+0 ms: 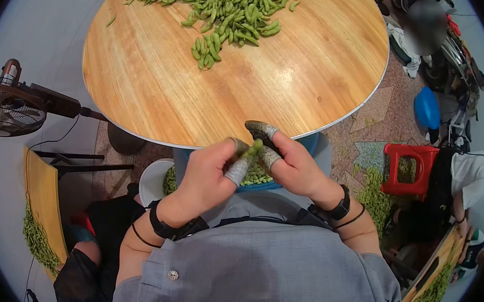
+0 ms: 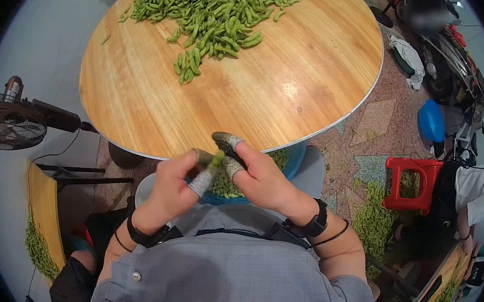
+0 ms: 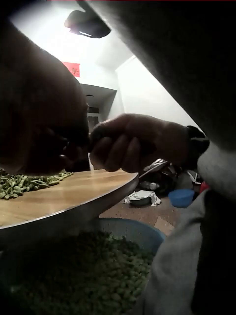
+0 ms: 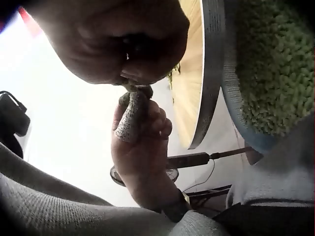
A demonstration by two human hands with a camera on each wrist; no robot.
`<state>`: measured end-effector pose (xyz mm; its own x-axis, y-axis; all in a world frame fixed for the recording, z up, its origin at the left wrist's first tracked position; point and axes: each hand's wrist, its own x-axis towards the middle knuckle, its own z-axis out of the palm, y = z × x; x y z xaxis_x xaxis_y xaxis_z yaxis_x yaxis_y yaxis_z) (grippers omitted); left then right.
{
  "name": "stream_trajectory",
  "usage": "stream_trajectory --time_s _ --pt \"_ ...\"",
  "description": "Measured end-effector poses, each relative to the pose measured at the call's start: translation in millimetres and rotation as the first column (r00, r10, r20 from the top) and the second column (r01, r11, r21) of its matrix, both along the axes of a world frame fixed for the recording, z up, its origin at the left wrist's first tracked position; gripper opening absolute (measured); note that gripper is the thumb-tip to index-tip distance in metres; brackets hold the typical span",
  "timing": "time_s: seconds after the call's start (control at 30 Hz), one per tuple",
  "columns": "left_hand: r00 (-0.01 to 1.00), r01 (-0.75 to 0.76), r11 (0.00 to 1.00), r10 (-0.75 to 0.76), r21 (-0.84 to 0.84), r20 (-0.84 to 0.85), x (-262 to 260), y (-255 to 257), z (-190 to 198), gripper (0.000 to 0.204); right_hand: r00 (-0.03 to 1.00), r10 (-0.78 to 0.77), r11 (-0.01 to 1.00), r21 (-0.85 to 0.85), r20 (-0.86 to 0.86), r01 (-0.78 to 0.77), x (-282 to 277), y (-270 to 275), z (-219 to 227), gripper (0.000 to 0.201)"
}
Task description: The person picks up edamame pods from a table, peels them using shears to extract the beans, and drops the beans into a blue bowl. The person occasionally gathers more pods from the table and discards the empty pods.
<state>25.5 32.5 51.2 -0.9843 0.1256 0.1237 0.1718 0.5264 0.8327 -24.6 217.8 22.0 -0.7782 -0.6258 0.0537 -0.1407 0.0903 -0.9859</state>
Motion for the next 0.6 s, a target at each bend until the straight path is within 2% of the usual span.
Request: stream_trajectory --time_s 0.03,0.1,0.13,0.17,0.23,0.37,0.43,0.47,0.53,0.57,0.6 --pt "1.000 0.000 1.000 0.000 0.000 0.001 0 -1 -2 0.012 0.995 0.040 0.999 -0.033 0.093 -0.037 1 0 3 0.046" --pt "0.970 -0.114 0.942 0.035 0.317 0.242 -2 -6 -9 0.010 0.991 0.046 0.998 -0.053 0.126 -0.039 3 3 7 0.046" --pt "0.973 -0.085 0.966 0.027 0.245 0.231 -2 -11 -14 0.010 0.986 0.055 0.996 -0.072 0.160 -0.044 3 4 9 0.046" --pt "0.972 -0.086 0.966 0.026 0.246 0.235 -3 -10 -16 0.010 0.985 0.054 0.997 -0.071 0.164 -0.043 3 5 12 0.046" --pt "0.959 -0.104 0.925 -0.004 0.365 0.285 -6 -8 -18 0.009 0.961 0.075 0.997 -0.021 0.265 -0.072 3 7 17 0.045" --pt "0.908 -0.184 0.877 -0.021 0.445 0.419 -11 -4 -9 0.008 0.955 0.121 0.992 -0.057 0.272 -0.110 2 7 13 0.043" --pt "0.940 -0.116 0.912 -0.028 0.394 0.341 -10 -8 -15 0.008 0.921 0.079 0.996 0.000 0.381 -0.085 1 6 20 0.042" --pt "0.938 -0.123 0.909 -0.024 0.398 0.345 -11 -8 -17 0.008 0.899 0.109 0.994 -0.021 0.423 -0.111 -1 9 17 0.043" --pt "0.987 -0.024 0.976 -0.011 0.216 0.160 -12 -7 -17 0.008 0.895 0.103 0.995 -0.033 0.434 -0.098 -2 8 24 0.044" --pt "0.987 -0.029 0.975 -0.006 0.218 0.161 -12 -6 -13 0.008 0.893 0.092 0.996 -0.049 0.440 -0.079 -2 8 27 0.045" --pt "1.000 0.013 0.999 -0.013 0.030 0.000 -13 -3 -7 0.009 0.928 0.073 0.997 -0.049 0.366 -0.059 -3 7 22 0.046"
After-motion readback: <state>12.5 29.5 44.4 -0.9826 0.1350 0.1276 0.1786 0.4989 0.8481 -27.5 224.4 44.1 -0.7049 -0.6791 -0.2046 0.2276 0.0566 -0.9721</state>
